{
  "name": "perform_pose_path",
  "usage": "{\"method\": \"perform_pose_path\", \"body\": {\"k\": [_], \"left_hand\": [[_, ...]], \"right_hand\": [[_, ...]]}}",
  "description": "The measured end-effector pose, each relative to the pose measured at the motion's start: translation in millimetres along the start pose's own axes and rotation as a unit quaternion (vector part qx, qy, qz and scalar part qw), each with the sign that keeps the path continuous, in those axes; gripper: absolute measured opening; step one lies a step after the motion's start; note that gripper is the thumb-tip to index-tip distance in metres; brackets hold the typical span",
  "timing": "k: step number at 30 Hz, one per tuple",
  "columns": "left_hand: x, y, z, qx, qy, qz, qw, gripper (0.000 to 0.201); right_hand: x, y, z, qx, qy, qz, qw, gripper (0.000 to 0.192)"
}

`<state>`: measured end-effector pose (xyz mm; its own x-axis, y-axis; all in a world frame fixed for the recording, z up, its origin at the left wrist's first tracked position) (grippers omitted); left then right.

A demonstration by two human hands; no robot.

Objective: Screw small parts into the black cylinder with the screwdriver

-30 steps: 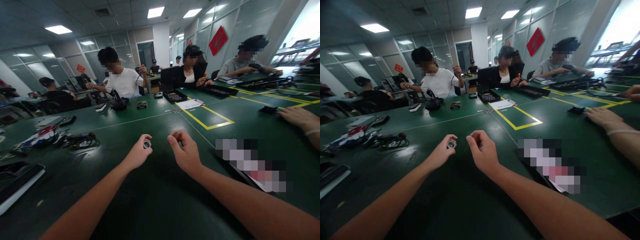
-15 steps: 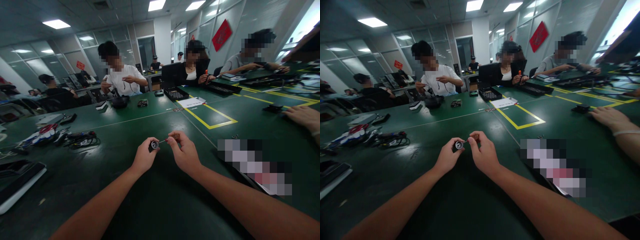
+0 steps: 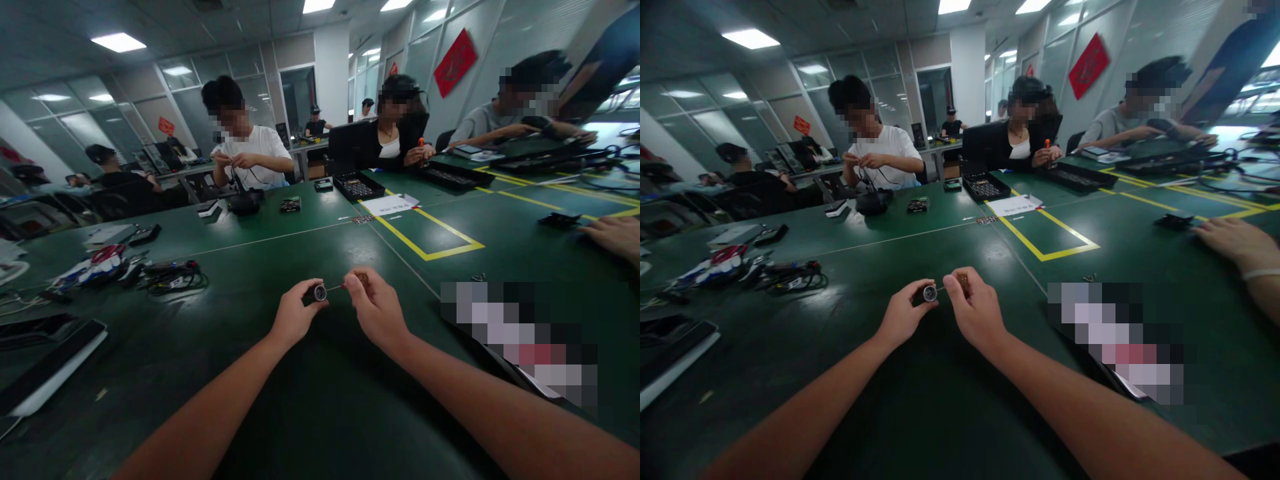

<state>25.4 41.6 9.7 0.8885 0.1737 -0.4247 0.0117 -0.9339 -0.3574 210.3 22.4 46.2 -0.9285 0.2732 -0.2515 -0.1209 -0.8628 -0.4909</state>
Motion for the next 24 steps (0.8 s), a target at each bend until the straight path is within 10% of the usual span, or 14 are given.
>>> {"method": "perform_pose_path", "body": {"k": [24], "left_hand": [[-0.1, 0.4, 6.0, -0.017, -0.008, -0.02, 1.0, 0.038]], "right_hand": [[1.4, 5.0, -4.4, -0.034, 0.044, -0.007, 0.998, 0.018]]}}
Point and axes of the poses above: each hand's wrist, its own y-axis away from the middle knuckle, its own x-axis out of the palm, z = x × y, the point moved 4 cm from there along -y, towards the middle knuckle, and after that the axes turned 8 degrees about -z, right-handed, at the moved point
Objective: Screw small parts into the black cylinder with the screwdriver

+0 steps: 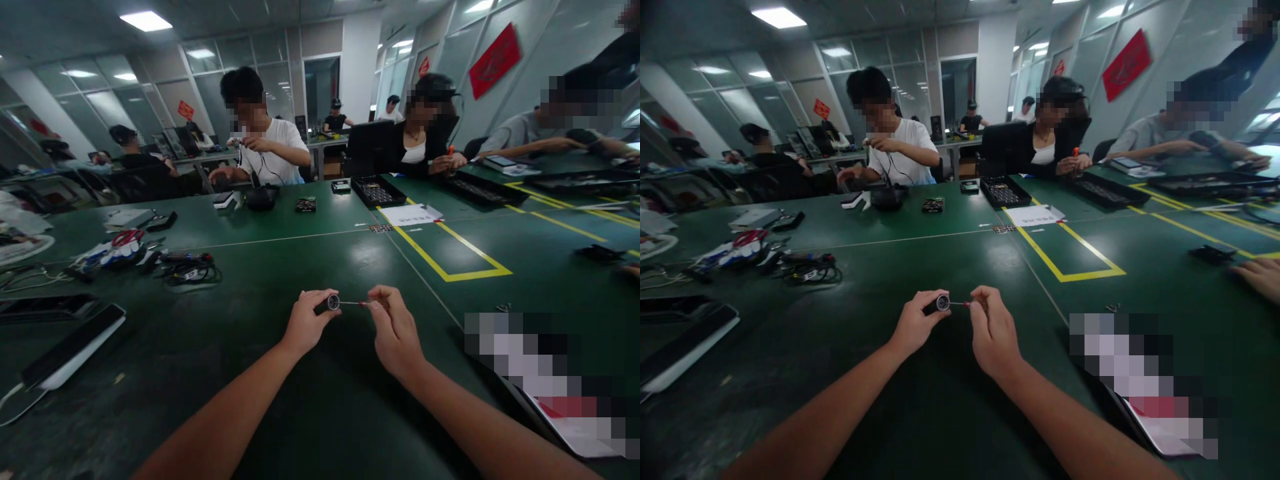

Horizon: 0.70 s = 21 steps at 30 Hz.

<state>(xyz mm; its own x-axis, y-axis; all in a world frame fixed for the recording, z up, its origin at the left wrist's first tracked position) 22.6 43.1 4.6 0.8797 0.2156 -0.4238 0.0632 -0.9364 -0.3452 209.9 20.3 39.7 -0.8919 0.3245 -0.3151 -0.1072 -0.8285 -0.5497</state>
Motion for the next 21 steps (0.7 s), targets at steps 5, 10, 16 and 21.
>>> {"method": "perform_pose_path", "body": {"k": [5, 10, 16, 21], "left_hand": [[-1.4, -0.3, -0.9, 0.003, 0.001, -0.007, 1.0, 0.038], [-2.9, -2.3, 2.6, -0.007, 0.01, -0.017, 1.0, 0.039], [-1.8, -1.8, -1.7, 0.007, -0.005, -0.007, 1.0, 0.038], [-1.8, 0.1, -4.7, 0.014, -0.018, 0.005, 1.0, 0.037]], "right_hand": [[3.5, -4.6, 7.2, -0.011, 0.064, 0.032, 0.997, 0.032], [6.0, -5.0, 4.3, -0.033, 0.049, 0.009, 0.998, 0.017], [4.0, -9.1, 8.8, -0.042, 0.074, 0.04, 0.996, 0.025], [3.8, -7.7, 6.0, -0.015, 0.088, 0.012, 0.996, 0.026]]}}
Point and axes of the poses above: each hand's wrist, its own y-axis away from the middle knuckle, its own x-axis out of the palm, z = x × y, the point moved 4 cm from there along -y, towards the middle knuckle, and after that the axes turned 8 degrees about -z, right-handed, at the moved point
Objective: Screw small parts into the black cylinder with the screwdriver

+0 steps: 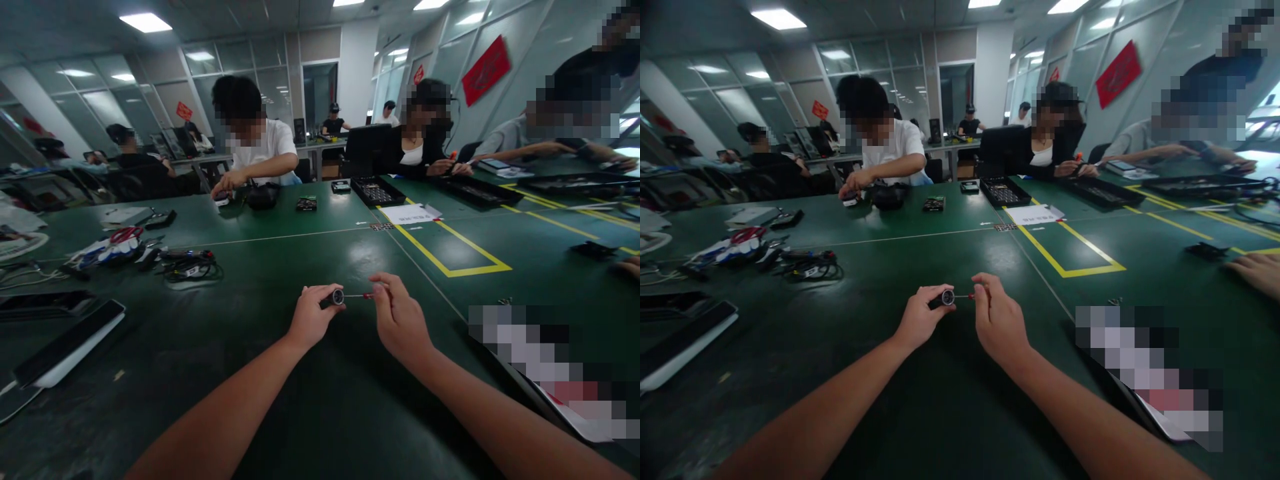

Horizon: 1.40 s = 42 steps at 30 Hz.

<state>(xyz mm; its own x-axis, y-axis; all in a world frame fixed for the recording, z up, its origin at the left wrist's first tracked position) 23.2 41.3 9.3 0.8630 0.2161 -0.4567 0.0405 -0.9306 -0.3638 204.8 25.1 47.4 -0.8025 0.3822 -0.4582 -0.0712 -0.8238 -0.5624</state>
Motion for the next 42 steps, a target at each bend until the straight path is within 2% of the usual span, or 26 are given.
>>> {"method": "perform_pose_path", "body": {"k": [4, 9, 17, 19, 22, 27, 30, 34, 42], "left_hand": [[-1.6, 0.8, 0.8, -0.002, -0.002, -0.014, 1.0, 0.037], [0.0, 1.0, 1.0, 0.006, -0.009, -0.014, 1.0, 0.036], [-1.9, 1.7, -0.4, 0.007, -0.016, -0.017, 1.0, 0.037], [-1.0, 2.6, -1.2, 0.015, -0.018, -0.007, 1.0, 0.036], [0.2, 3.8, -2.2, 0.021, -0.027, 0.003, 0.999, 0.035], [-4.3, 4.8, -5.9, 0.013, -0.039, -0.012, 0.999, 0.033], [-8.7, 7.7, -8.4, 0.005, -0.053, -0.018, 0.998, 0.035], [-11.5, 14.9, -6.6, -0.002, -0.051, -0.01, 0.999, 0.037], [-22.8, 16.0, 1.5, 0.006, -0.053, -0.03, 0.998, 0.035]], "right_hand": [[0.0, -3.7, -4.1, -0.006, -0.029, -0.011, 1.0, 0.02], [-0.5, -10.9, -5.5, -0.001, -0.011, 0.027, 1.0, 0.034], [0.1, -8.2, -8.5, -0.002, -0.056, -0.01, 0.998, 0.021], [-0.1, -9.3, -6.8, 0.012, -0.038, 0.011, 0.999, 0.027], [-2.8, -9.4, -3.1, 0.005, -0.01, -0.002, 1.0, 0.035], [-0.3, -4.3, -2.3, 0.003, -0.064, -0.011, 0.998, 0.025], [1.8, -4.1, 1.1, 0.006, -0.061, 0.013, 0.998, 0.024], [4.5, -3.0, 4.5, 0.014, -0.014, 0.046, 0.999, 0.037], [16.8, 3.2, -12.2, 0.038, -0.144, 0.016, 0.989, 0.02]]}}
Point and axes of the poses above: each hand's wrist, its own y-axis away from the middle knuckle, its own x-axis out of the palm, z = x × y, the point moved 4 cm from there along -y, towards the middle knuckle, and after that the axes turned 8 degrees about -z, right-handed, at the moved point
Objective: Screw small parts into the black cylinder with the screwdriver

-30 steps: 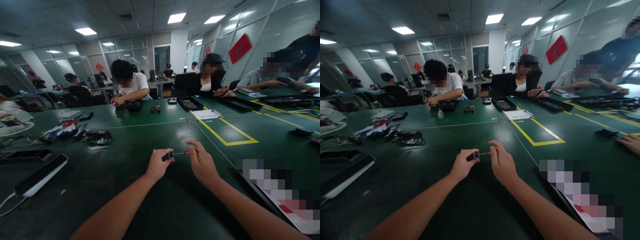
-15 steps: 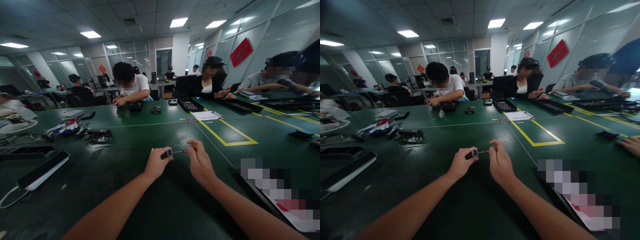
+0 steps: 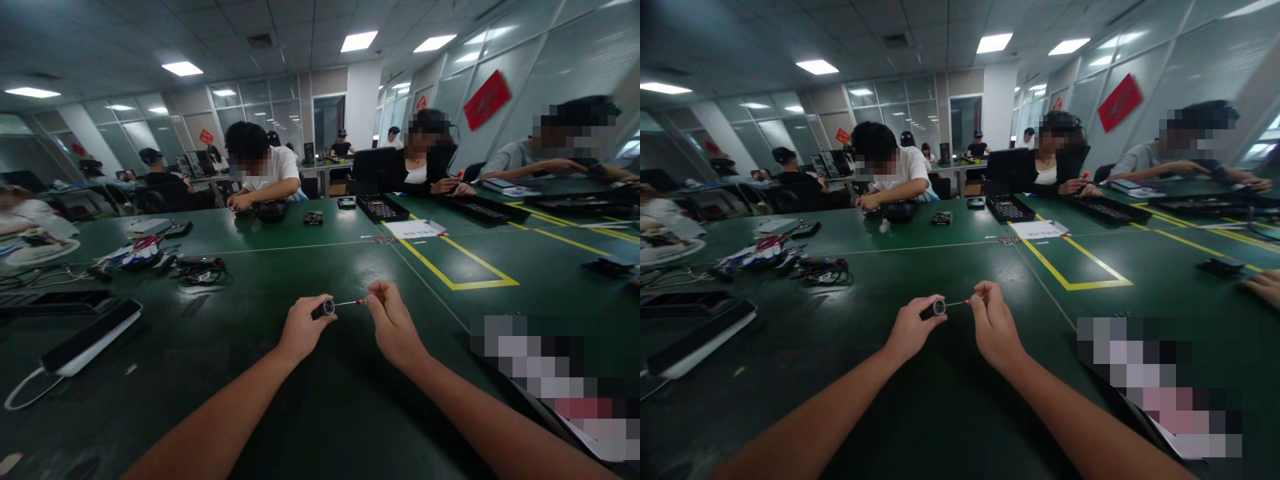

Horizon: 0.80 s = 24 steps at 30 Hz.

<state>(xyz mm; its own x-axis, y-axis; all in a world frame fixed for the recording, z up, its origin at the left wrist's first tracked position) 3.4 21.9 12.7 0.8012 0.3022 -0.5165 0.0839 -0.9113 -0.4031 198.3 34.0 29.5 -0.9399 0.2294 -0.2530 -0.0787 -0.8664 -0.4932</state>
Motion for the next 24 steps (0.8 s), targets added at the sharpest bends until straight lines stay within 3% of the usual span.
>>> {"method": "perform_pose_path", "body": {"k": [6, 9, 11, 14, 24], "left_hand": [[-0.3, 1.0, -7.7, 0.053, -0.025, 0.031, 0.998, 0.035], [0.2, 1.2, -11.7, 0.091, -0.055, 0.048, 0.993, 0.033], [-0.2, 0.7, -11.3, 0.093, -0.071, 0.048, 0.992, 0.034], [-0.4, 0.3, -8.0, 0.078, -0.071, 0.043, 0.993, 0.033], [0.5, 1.3, -5.3, 0.051, -0.06, 0.043, 0.996, 0.036]], "right_hand": [[0.3, -6.4, -4.5, 0.092, -0.106, -0.028, 0.99, 0.033], [0.9, -7.8, -19.1, 0.192, -0.182, -0.059, 0.962, 0.036], [0.0, -8.3, -27.7, 0.219, -0.204, -0.087, 0.95, 0.032], [-1.9, -8.7, -29.6, 0.195, -0.185, -0.1, 0.958, 0.03], [-4.0, -1.5, -1.7, 0.075, -0.069, -0.045, 0.994, 0.033]]}}
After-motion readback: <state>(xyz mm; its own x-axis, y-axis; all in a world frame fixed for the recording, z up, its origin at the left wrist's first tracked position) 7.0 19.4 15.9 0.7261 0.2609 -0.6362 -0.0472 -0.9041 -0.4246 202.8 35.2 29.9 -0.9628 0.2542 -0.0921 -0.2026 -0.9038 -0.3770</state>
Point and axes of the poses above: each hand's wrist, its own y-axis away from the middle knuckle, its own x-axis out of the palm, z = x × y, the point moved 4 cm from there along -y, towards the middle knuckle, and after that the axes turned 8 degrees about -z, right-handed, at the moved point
